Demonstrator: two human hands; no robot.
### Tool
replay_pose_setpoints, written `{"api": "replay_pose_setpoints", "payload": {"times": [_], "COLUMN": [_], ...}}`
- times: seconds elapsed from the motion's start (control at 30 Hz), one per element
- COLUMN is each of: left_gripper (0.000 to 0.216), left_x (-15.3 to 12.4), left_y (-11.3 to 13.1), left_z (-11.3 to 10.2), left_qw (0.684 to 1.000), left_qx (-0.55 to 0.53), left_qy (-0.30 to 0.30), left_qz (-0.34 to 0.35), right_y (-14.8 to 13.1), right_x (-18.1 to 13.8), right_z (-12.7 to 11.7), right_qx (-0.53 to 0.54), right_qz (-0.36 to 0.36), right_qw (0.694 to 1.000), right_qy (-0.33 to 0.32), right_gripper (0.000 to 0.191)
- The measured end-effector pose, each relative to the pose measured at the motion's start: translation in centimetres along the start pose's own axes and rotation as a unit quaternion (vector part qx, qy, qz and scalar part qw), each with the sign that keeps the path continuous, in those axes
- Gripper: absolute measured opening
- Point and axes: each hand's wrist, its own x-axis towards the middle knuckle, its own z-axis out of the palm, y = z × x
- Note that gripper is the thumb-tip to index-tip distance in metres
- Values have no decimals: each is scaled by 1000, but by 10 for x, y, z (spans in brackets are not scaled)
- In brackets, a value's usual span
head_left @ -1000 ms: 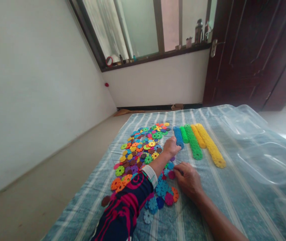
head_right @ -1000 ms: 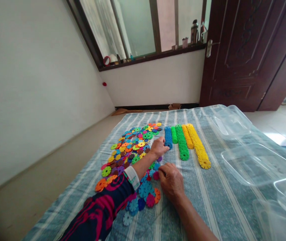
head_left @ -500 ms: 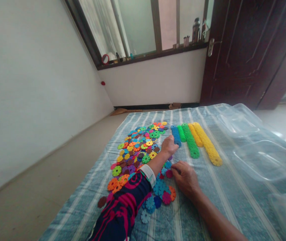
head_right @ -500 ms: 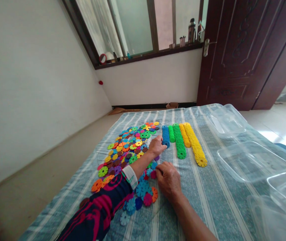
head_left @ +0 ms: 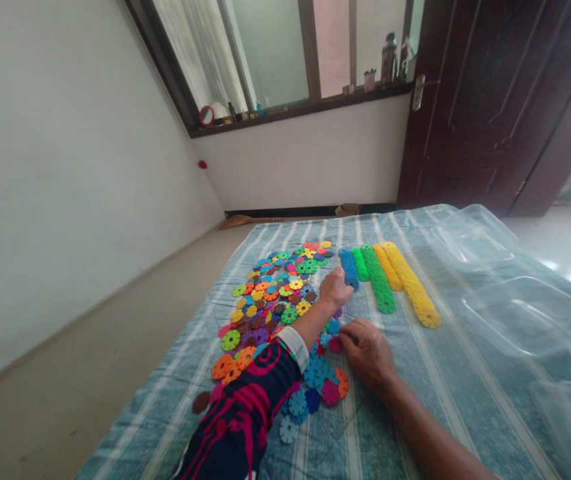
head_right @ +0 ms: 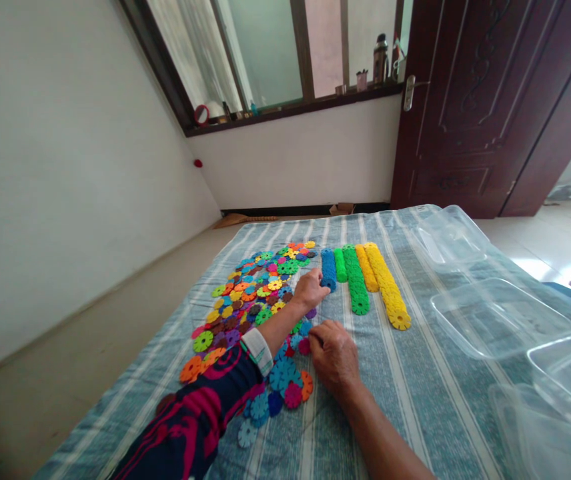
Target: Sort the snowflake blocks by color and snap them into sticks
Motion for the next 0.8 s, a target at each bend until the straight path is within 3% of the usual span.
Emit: {"api": "replay_pose_setpoints", "payload": {"times": [0.4, 0.67, 0.8], "left_gripper": [16, 24, 25], "left_x": [3, 35, 36], "left_y": [-7, -58, -77], "left_z": [-5, -42, -52], "left_qw": [1000, 990, 989], "left_qx": [19, 129, 146], "left_qy": [11, 43, 10], "left_qz": [13, -30, -7], "right_y": [2, 2, 2], "right_x": [-1, -2, -3], "right_z": [1, 2, 2], "right_qx": [8, 21, 19], "right_qz": [2, 2, 6], "right_qw": [1000, 1000, 1000], "right_qy": [-9, -11, -17], "right_gripper": [21, 23, 24]}}
